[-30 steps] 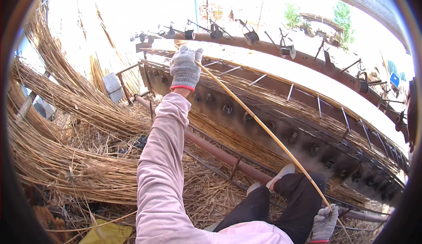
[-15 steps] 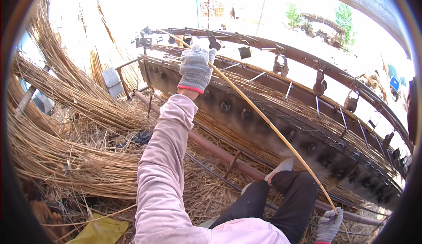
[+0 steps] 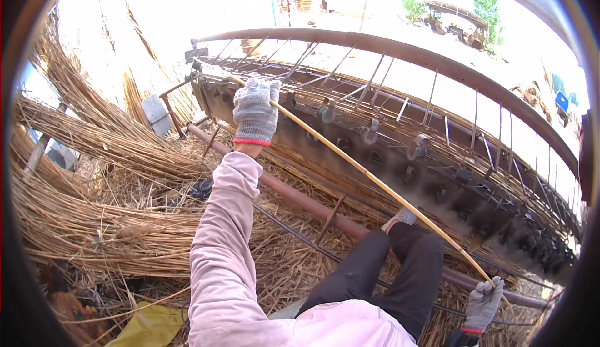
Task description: Feeding reeds into a specialized weaving machine to create mats.
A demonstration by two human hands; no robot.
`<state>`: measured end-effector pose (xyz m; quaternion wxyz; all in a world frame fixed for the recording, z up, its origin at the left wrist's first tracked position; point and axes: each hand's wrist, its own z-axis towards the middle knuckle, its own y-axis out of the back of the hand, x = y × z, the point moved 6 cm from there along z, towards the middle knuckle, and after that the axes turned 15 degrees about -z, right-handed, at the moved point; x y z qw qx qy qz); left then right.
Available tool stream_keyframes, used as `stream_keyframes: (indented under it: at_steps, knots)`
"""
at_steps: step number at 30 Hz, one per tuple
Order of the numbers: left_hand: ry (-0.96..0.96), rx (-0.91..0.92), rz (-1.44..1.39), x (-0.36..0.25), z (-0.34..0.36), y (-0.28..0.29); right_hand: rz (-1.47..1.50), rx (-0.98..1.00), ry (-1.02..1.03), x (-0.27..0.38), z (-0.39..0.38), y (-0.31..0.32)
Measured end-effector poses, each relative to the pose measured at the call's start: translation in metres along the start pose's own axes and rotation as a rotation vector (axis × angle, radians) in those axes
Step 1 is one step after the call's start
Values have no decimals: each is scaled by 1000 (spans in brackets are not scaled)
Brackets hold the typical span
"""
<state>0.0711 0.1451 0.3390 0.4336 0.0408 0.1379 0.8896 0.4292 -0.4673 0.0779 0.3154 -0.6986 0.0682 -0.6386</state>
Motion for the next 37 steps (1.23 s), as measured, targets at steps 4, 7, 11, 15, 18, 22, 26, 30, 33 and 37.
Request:
stream_keyframes:
  at_steps: [4,7,11,15,18,22,26,30,33,37]
  knots:
    - [41,46,1,2,-11,-6,-26,-22,-36,-5,-2,9]
    - [-2,10,-40,-2,-17,-4,-11,10,-55,-8,-7,10]
    - [8,8,-62,-3,-27,-1,-24,1,-63,-8,-17,10]
    - [23,-16,-69,1,-43,6,4,31,-65,-6,-21,2]
    - [128,38,-63,10,-55,2,-45,13,-59,-6,-22,3]
    - [56,-25,-77,13,-64,8,-14,29,-111,-13,-19,5]
    - [63,-37,-68,18,-71,11,-35,5,-161,-22,-10,7]
    - [92,-36,-74,27,-77,11,-84,-61,-181,-28,-6,2]
    - [96,-30,-72,34,-84,9,-100,-60,-178,-32,-4,-5]
    - [121,16,-44,45,-91,2,-108,-53,-183,-35,-4,-10]
